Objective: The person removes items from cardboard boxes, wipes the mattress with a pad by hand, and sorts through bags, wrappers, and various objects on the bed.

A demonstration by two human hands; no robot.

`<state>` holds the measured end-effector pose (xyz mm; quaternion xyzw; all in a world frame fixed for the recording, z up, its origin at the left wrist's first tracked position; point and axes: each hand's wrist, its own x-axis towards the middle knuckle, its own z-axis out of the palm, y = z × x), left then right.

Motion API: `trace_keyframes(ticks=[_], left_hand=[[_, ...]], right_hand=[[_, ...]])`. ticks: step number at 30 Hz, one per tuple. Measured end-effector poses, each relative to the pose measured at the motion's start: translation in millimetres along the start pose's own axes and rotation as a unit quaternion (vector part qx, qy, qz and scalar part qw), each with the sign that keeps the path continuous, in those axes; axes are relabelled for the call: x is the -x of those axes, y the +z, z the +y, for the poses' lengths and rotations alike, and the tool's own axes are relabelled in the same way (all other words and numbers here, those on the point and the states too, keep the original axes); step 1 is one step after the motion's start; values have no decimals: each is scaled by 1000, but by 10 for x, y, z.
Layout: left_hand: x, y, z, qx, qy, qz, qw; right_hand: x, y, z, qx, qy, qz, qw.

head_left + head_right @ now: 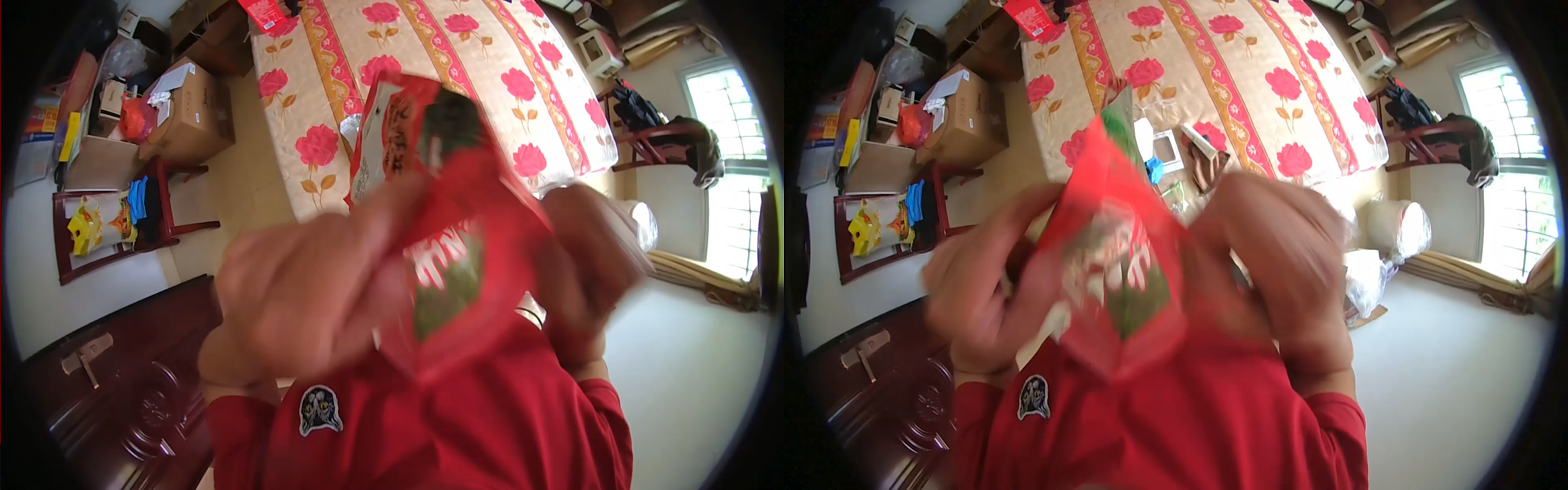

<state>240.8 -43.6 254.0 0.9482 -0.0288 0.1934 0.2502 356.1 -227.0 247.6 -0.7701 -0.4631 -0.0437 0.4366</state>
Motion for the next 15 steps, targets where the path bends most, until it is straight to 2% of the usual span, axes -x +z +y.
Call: trace_keyframes(ticks=[6,8,11,13,15], left_hand=[[176,-117,564,-2,40,189,981],[121,-191,664,28,35,199,979],[-101,-389,707,43,-35,87,995],[-89,-512,618,-35,-128,-64,989],[-107,-610,468,-108,-185,-222,951]], right_hand=[[-33,-134,-227,-113,-149,86,979],[-21,-91,-229,-141,-174,102,969],[3,-16,-223,-179,-204,126,954],[2,55,-199,-207,-222,139,943],[-4,128,-121,-236,-241,148,930]])
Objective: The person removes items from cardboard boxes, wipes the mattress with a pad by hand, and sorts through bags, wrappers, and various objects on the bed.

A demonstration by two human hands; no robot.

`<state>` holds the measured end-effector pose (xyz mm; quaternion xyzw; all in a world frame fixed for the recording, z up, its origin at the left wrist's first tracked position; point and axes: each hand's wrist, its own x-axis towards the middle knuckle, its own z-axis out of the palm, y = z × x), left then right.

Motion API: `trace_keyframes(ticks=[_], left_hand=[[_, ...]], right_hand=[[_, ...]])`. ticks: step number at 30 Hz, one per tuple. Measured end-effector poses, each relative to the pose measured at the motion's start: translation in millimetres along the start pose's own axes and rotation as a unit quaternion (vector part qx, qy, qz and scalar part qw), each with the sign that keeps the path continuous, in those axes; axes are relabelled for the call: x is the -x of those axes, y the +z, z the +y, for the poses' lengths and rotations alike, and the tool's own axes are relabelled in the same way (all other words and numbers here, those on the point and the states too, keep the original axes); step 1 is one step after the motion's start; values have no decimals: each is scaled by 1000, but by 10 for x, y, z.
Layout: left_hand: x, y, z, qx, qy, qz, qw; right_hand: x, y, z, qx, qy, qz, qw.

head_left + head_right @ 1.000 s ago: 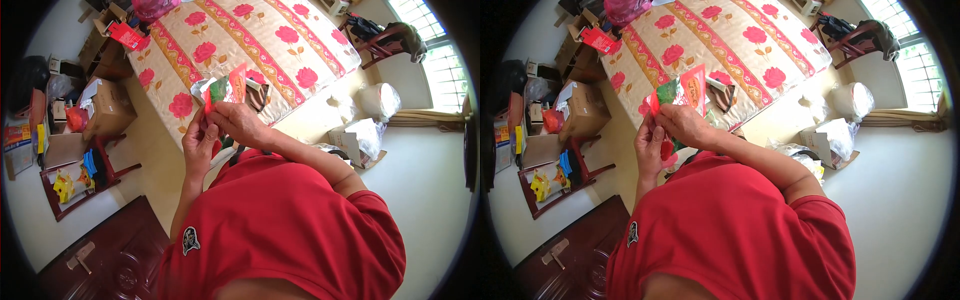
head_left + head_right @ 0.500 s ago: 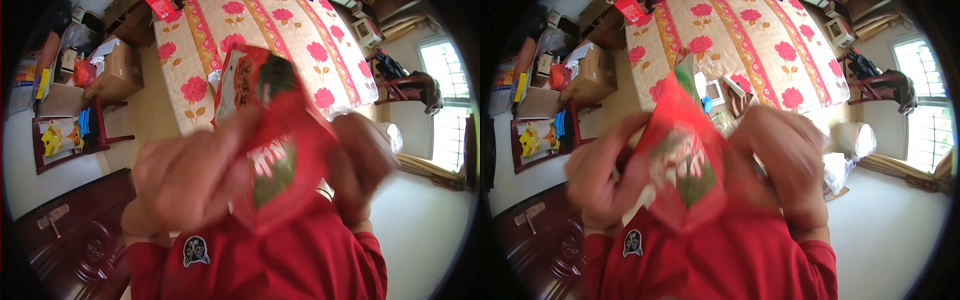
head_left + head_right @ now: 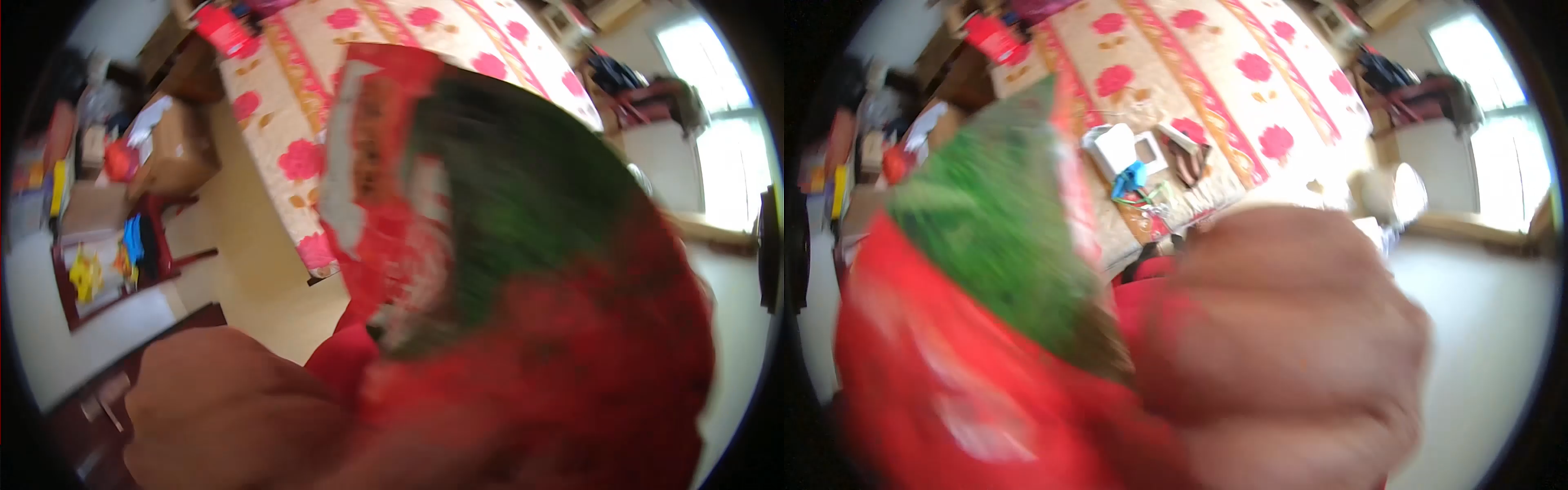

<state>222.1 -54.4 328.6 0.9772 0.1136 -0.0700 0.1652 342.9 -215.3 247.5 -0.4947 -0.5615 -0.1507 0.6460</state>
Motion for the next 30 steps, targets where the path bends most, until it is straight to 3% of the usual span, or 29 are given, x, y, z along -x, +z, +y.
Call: trace_keyframes(ticks=[1,3,4,6,7,11,13,14,16,18,19,22,24,26,27,30], left_hand=[[-78,-18,-51,-47,-11,-78,996],[-354,325,-110,96,58,125,986],[-503,744,-149,304,98,376,870],[-871,956,-465,489,95,330,802],[-1006,1032,-627,458,80,314,828],[-1267,1447,-391,545,22,227,807],[-1302,1744,-194,570,13,202,796],[-1341,1867,-28,660,-3,204,723],[-1394,2039,0,593,-37,125,795],[-1482,2182,354,628,-23,127,767],[-1544,2259,565,644,-18,128,754],[-1819,2579,1104,644,-39,69,761],[-2020,2839,1621,669,-49,39,740],[-2196,3148,1944,643,-27,-23,765],[-2282,3213,2195,653,-22,-62,754],[-2580,3324,2899,665,15,-141,733]], right_hand=[[36,15,71,-26,-3,-2,1000],[187,-2,274,-85,64,-50,993],[336,-35,376,-99,149,-91,980],[711,-87,584,-78,282,-173,940],[953,-69,671,-59,300,-164,938],[1332,-22,735,114,388,-199,893],[1463,7,771,138,379,-134,905],[1528,-42,841,152,375,-99,909],[1637,-302,985,120,454,-126,874],[1768,-681,1140,28,511,-133,849],[1801,-900,1118,12,518,-149,842],[2031,-1444,1152,90,342,9,935],[2202,-1899,1167,32,339,-2,940],[2390,-2298,1186,-39,302,15,952],[2428,-2536,1110,-123,340,50,931],[2670,-2984,1115,15,359,169,918]])
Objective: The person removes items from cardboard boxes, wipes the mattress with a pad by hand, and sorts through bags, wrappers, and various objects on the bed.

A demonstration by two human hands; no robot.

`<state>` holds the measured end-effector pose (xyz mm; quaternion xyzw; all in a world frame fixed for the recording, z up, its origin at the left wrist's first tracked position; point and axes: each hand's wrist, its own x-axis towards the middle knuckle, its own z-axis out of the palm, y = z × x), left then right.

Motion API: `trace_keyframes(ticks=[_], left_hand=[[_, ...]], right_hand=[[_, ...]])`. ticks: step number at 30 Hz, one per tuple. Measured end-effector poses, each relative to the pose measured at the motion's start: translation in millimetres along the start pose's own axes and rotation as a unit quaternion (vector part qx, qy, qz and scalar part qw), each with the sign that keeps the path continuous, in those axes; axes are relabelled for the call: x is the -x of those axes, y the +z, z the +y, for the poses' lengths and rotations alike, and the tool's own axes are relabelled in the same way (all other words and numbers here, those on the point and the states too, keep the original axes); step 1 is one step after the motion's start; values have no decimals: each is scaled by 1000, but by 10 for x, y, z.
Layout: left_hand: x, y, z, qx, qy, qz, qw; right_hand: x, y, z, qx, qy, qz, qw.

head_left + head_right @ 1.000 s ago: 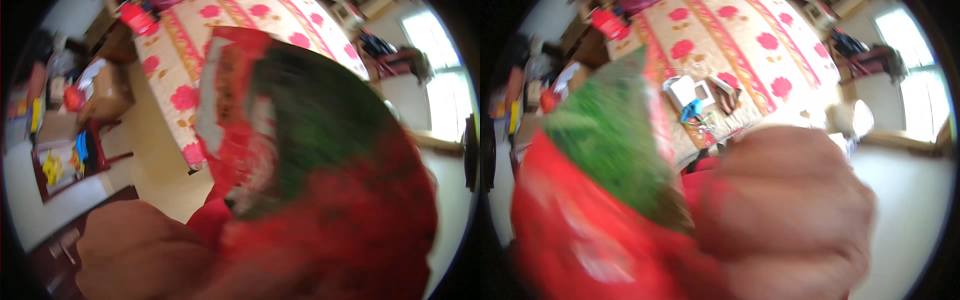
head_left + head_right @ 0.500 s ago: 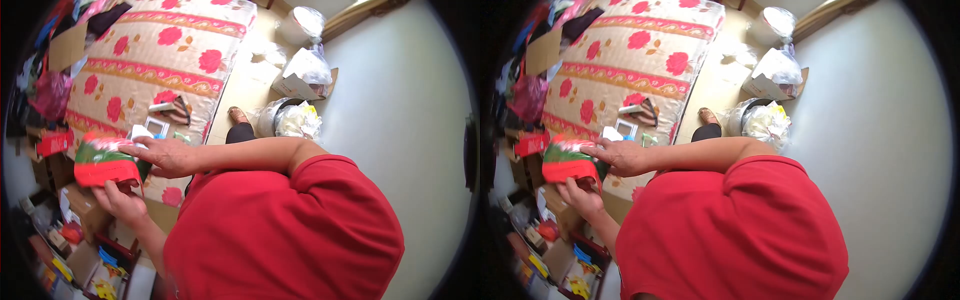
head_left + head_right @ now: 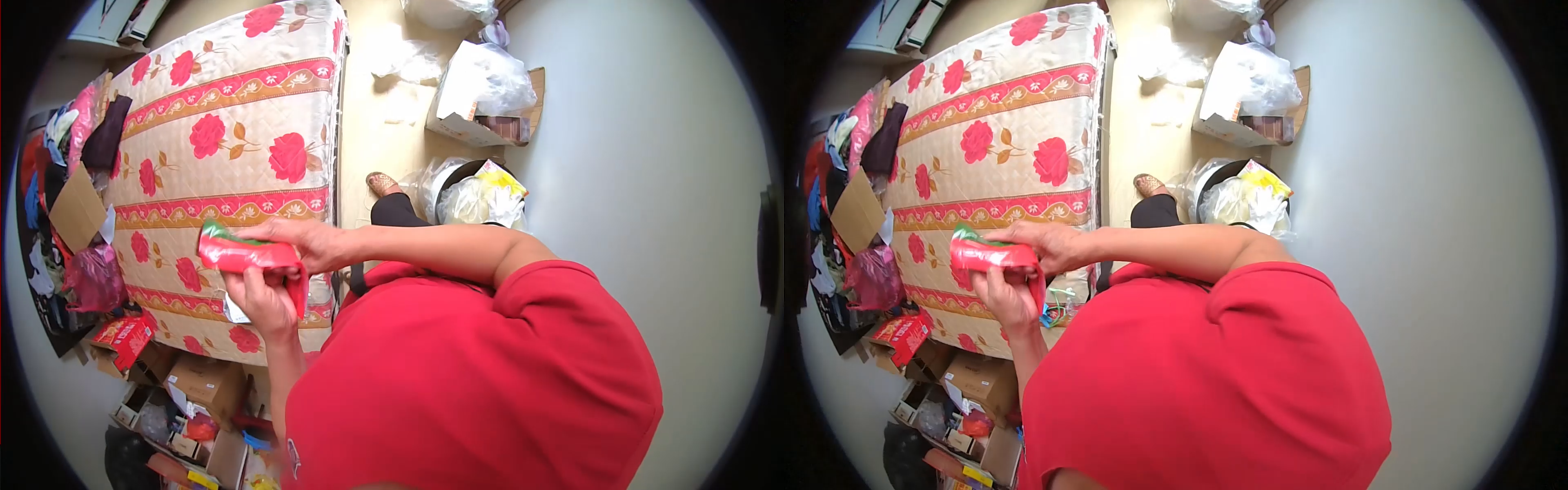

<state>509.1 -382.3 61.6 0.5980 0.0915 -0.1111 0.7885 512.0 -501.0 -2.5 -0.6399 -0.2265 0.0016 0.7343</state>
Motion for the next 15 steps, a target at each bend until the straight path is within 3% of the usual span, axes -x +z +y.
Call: trace_keyframes(ticks=[2,3,4,6,8,9,10,12,13,15], left_hand=[[-274,380,12,11,-29,7,999],[-418,388,-81,41,-37,-58,997],[-489,570,-85,29,-57,-57,996],[-605,777,-252,-41,-93,-57,993],[-671,970,-365,-72,-74,-116,988],[-700,950,-431,-117,-76,-144,980],[-697,937,-499,-122,-70,-142,980],[-749,810,-629,-145,-87,-147,975],[-804,739,-703,-158,-98,-140,973],[-911,566,-852,-181,-122,-129,967]], right_hand=[[-1,-384,12,-133,130,8,983],[-4,-550,67,-34,85,70,993],[3,-701,114,17,114,101,988],[78,-1087,228,119,155,76,978],[263,-1471,393,171,170,158,958],[431,-1654,509,118,208,239,941],[572,-1899,539,178,183,298,920],[932,-2339,498,253,284,405,831],[1187,-2599,522,437,298,417,739],[1645,-2935,353,427,336,494,679]])
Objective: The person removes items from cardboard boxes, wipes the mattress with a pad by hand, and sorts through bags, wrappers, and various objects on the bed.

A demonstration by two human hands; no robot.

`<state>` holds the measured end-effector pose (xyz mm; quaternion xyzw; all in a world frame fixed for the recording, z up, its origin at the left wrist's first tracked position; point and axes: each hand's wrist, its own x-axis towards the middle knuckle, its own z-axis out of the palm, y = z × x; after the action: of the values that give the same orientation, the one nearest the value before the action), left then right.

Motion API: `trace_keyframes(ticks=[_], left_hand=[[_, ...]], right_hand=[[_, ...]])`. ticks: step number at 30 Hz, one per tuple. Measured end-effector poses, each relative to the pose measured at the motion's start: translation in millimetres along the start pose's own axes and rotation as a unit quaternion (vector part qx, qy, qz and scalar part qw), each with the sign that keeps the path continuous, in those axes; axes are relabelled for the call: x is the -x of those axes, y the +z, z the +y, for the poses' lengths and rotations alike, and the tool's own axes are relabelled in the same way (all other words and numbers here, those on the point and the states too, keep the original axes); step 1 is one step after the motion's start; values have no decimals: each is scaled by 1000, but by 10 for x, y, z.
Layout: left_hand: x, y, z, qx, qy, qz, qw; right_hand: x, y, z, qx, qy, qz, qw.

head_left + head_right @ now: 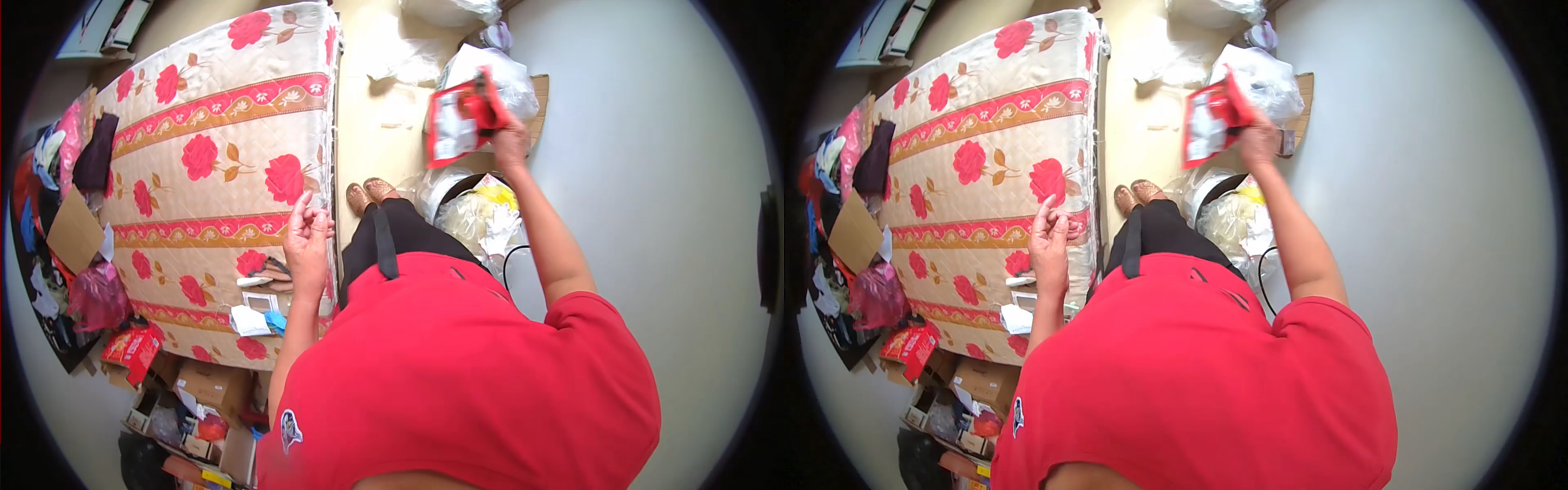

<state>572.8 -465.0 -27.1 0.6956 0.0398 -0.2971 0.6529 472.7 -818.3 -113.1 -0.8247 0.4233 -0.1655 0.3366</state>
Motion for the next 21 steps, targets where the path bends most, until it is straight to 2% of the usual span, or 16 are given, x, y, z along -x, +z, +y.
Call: trace_keyframes(ticks=[3,6,9,10,11,14,17,18,21], left_hand=[[-294,-126,-275,-24,2,-8,1000],[-552,-105,-387,-36,-8,3,999],[-733,-36,-347,-51,-28,1,998],[-800,-12,-327,-63,-30,-1,998],[-888,25,-327,-74,-31,-3,997],[-1246,38,-475,-106,-38,14,994],[-1727,104,-638,-144,-35,44,988],[-1926,104,-724,-165,-33,47,985],[-2594,212,-895,-271,32,67,960]], right_hand=[[-142,-475,347,151,31,129,979],[-287,-643,454,201,46,156,966],[-602,-507,434,172,-33,147,974],[-750,-387,454,151,-99,150,972],[-904,-238,522,144,-110,139,974],[-1284,192,985,295,-145,37,944],[-1444,564,1820,368,-95,-16,925],[-1448,635,2030,393,-28,-60,917],[-1508,903,2895,353,49,-9,934]])
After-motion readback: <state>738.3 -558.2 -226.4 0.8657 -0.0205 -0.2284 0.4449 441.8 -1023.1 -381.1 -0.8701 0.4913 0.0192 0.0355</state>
